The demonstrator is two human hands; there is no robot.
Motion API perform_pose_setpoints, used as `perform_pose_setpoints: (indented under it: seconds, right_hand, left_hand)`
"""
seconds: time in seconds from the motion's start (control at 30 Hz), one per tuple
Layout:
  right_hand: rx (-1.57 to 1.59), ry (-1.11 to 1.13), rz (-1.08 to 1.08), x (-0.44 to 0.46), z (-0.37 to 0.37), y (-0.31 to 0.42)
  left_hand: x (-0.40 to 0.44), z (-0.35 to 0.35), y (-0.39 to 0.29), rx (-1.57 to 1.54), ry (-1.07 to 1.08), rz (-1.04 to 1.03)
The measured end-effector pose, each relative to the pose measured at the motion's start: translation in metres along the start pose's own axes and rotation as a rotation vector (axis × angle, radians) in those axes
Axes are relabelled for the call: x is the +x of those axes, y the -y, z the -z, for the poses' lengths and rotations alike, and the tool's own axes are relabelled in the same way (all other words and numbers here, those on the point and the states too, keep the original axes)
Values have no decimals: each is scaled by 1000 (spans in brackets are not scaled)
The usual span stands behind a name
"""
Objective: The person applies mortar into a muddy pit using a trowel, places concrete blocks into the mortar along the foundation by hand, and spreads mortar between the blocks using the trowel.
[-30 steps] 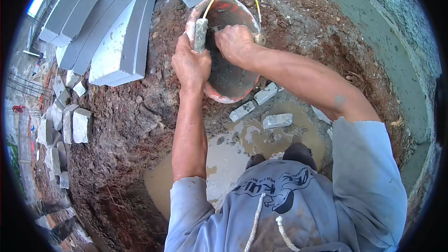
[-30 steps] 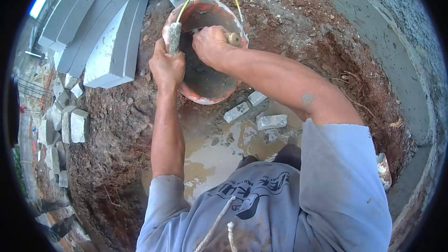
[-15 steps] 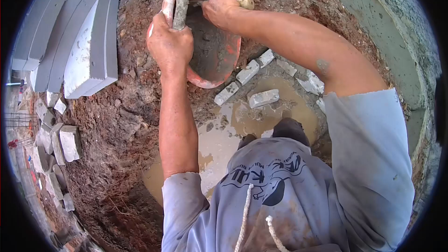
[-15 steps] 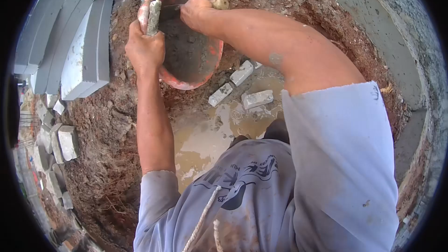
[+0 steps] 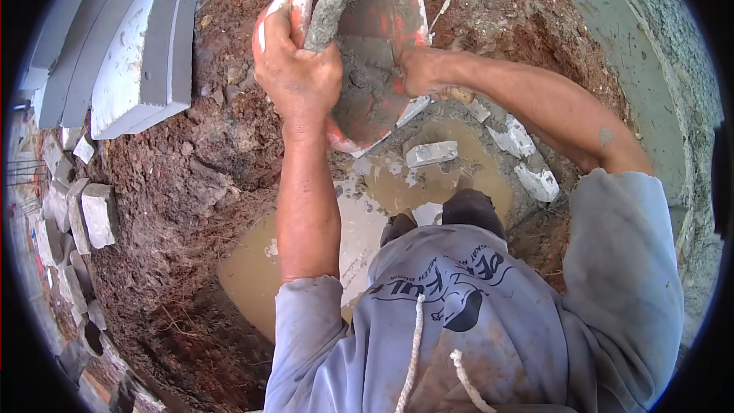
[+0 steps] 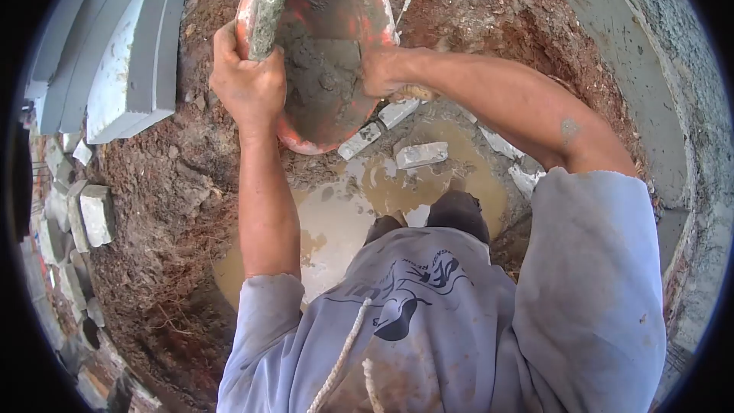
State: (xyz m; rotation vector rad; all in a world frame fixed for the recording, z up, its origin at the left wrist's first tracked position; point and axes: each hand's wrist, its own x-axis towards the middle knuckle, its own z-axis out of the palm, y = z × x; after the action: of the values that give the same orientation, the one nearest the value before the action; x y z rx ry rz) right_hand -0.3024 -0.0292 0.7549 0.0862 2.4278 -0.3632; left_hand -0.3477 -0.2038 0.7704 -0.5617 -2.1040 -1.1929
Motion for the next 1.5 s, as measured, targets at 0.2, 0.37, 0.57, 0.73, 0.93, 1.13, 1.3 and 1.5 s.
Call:
perform_pose_setpoints:
  seconds: [0.2,0.37,0.57,0.73,0.93,1.13,1.3,1.5]
  right_hand:
    - [386,83,-48,5,-43,38]
    - [829,-17,72,0,-74,62]
    - [821,-75,121,12,-53,91]
    - [1090,-29,292,-13,-58,96]
    - [1339,7,373,-69,-58,85]
    - [1038,23,291,-116,-48,42]
    - [817,211,190,-154,-58,0]
    - [664,531,237,-130,-103,-46]
  left_hand:
    - [-6,32,12,-74,82,118]
    - [-10,32,14,-146,46,179]
    - [0,40,35,-178,-14,189]
    - [-8,46,34,-221,-5,243]
    - [-25,72,36,-329,-141,335]
    - [-63,126,27,-495,-352,605]
    - [-133,173,11,-398,-449,758]
    - [-219,206,-13,-164,-609,894]
